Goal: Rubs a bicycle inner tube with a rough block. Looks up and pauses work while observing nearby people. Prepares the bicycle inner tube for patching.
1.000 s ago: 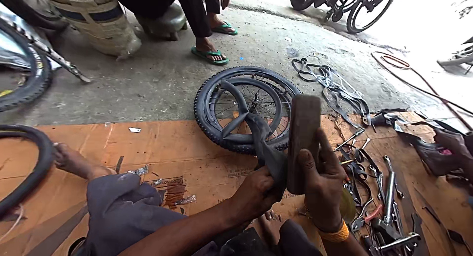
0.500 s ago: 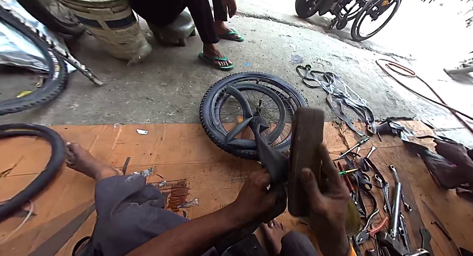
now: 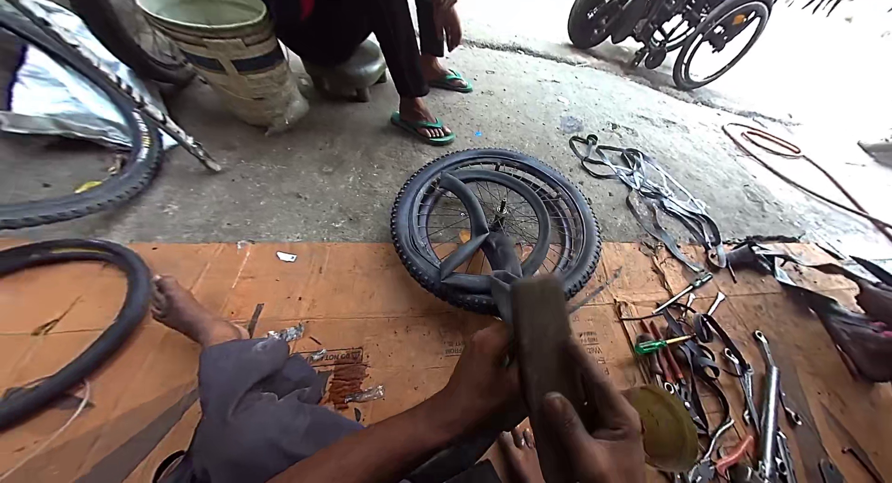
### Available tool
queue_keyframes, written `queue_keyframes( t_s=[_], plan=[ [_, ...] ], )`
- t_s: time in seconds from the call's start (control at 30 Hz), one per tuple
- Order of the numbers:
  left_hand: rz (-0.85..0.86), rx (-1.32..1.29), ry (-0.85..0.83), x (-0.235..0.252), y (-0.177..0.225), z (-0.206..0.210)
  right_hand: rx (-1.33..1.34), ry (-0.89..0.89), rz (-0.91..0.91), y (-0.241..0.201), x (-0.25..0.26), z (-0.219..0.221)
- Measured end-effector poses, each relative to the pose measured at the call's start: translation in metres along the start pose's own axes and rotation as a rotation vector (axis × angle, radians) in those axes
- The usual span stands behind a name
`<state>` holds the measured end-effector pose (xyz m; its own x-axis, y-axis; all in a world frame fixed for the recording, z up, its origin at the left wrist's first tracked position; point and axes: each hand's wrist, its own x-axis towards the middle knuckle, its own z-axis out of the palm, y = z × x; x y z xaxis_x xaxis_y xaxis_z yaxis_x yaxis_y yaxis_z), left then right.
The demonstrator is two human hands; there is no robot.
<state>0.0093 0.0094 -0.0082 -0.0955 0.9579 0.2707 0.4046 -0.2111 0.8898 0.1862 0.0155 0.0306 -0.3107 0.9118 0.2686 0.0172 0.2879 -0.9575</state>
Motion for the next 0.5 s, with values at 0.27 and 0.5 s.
queue_keyframes(
  t_s=[0.27, 0.5],
  plan=[
    [0.224, 0.056, -0.049, -0.005, -0.004, 0.013, 0.054, 0.290, 0.021, -0.006, 0.048, -0.002],
    [0.209, 0.163, -0.024, -0.007, -0.008, 0.004, 0.096, 0.041, 0.034, 0.007, 0.003, 0.002]
  ],
)
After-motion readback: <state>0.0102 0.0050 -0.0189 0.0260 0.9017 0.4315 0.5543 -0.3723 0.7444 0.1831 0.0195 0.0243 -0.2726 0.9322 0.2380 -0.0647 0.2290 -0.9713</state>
